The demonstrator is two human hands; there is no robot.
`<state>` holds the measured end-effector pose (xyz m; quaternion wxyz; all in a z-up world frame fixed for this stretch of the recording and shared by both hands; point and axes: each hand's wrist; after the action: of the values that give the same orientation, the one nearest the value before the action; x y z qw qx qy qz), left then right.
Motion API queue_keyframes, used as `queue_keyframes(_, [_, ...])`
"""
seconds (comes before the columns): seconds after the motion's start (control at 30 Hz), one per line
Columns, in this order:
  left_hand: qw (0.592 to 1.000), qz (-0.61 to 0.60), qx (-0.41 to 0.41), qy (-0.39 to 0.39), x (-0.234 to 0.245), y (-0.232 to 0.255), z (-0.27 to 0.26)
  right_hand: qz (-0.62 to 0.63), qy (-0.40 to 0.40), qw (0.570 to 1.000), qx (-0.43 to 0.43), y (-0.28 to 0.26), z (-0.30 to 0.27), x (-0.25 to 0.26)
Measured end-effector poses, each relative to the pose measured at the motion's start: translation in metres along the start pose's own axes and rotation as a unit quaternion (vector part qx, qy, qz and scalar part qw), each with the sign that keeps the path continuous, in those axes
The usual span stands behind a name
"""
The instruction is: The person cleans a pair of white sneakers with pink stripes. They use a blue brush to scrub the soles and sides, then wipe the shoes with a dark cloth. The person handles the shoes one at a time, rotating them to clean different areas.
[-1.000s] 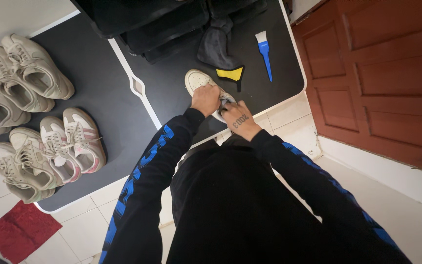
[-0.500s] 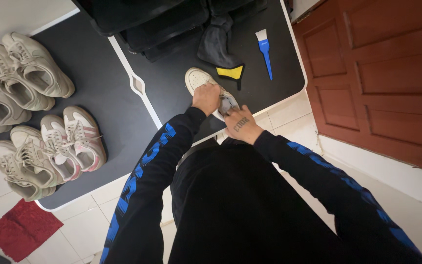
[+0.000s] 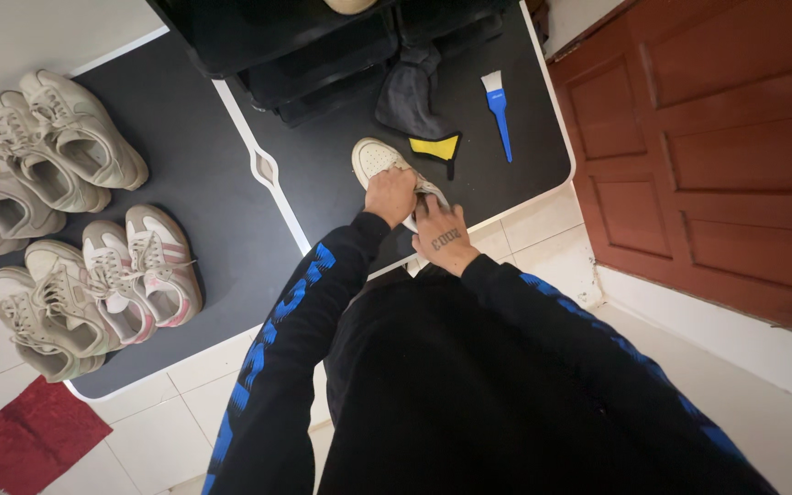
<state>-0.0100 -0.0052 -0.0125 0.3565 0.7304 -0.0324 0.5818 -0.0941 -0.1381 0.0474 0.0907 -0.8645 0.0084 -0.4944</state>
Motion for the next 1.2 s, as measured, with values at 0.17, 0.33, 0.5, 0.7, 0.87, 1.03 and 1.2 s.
queue_keyframes(0.17, [1.0, 0.014, -0.002, -0.012, 0.009, 0.007, -0.004, -0.047, 0.087, 0.995, 0.019, -0.006, 0.001, -0.006])
queue_keyframes(0.33, [0.999, -0.036, 0.021, 0.021, 0.038, 0.03, -0.02, 0.059, 0.014, 0.998, 0.0, -0.004, 0.004, 0.003])
queue_keyframes(0.5, [0.949, -0.215, 0.039, 0.227, 0.052, 0.04, -0.065, 0.241, 0.037, 0.967, -0.071, 0.036, 0.001, 0.013])
queue_keyframes(0.7, [0.905, -0.308, 0.237, 0.171, -0.008, 0.056, -0.094, 0.303, 0.161, 0.939, -0.012, 0.051, 0.017, 0.016])
queue_keyframes(0.87, [0.88, -0.318, 0.309, 0.17, -0.055, 0.062, -0.078, 0.204, 0.075, 0.975, -0.05, 0.052, 0.038, -0.008])
queue_keyframes(1.03, [0.849, -0.303, 0.349, 0.258, -0.052, 0.077, -0.075, 0.256, 0.06, 0.965, -0.012, 0.057, 0.03, 0.002])
queue_keyframes(1.2, [0.813, -0.311, 0.344, 0.352, 0.008, 0.115, -0.091, 0.327, 0.04, 0.944, 0.018, 0.043, -0.01, 0.058])
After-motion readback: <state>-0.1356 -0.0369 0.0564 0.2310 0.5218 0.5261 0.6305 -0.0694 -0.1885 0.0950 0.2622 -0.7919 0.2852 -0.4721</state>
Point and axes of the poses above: each hand's wrist, its own z-axis towards the middle knuckle, its own x-axis out of the back of the hand, y = z × x, and after that the axes turned 8 degrees about -x, right-handed
